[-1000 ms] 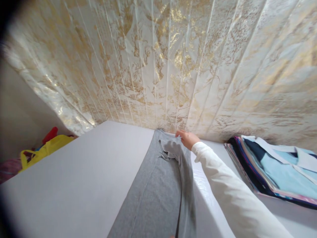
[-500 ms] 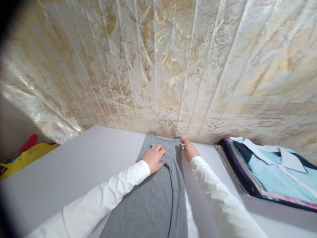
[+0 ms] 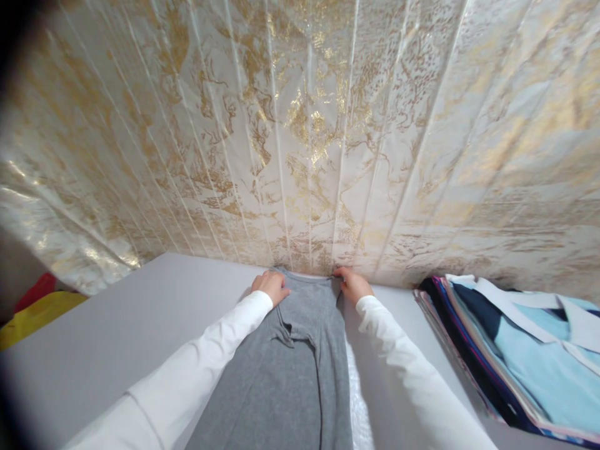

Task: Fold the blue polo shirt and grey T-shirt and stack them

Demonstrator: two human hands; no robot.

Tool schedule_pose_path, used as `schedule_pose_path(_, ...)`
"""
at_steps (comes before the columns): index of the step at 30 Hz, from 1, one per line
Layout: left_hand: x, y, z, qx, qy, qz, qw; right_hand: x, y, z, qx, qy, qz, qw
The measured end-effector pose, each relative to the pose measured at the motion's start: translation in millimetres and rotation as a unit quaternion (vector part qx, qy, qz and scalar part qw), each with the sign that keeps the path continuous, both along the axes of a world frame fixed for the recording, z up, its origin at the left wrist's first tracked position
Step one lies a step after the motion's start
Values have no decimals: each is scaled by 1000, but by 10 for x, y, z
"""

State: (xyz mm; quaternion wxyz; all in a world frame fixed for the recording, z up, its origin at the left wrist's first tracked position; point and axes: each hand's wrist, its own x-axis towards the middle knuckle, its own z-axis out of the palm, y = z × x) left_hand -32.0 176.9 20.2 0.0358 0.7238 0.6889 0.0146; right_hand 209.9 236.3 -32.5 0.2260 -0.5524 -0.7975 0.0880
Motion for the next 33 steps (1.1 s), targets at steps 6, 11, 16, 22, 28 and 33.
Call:
schedule_pose_path(6,107,-25,-79,-4,-43,-7,999,-33,62,44,-2,-42,13,999)
schedule_pose_path(11,46,-134,48,18,-92,15,996,-19,38,150,7,-81,11,997)
schedule_pose_path(16,25,-127,-44,-6,-84,37,996,-150,-10,117,16,-128,-4,992)
schedule_pose_path(22,36,-125,-149,-9,-77,42,996,-235,-179,185,34,-119,-5,992)
schedule_pose_path(28,-40,-190,-91,16,-90,35,995,-231,-844,209,59,-46,47,996)
schedule_pose_path(33,-52,-290,-170,43,-97,-25,994,-434,-1464,156,39,-11,115,993)
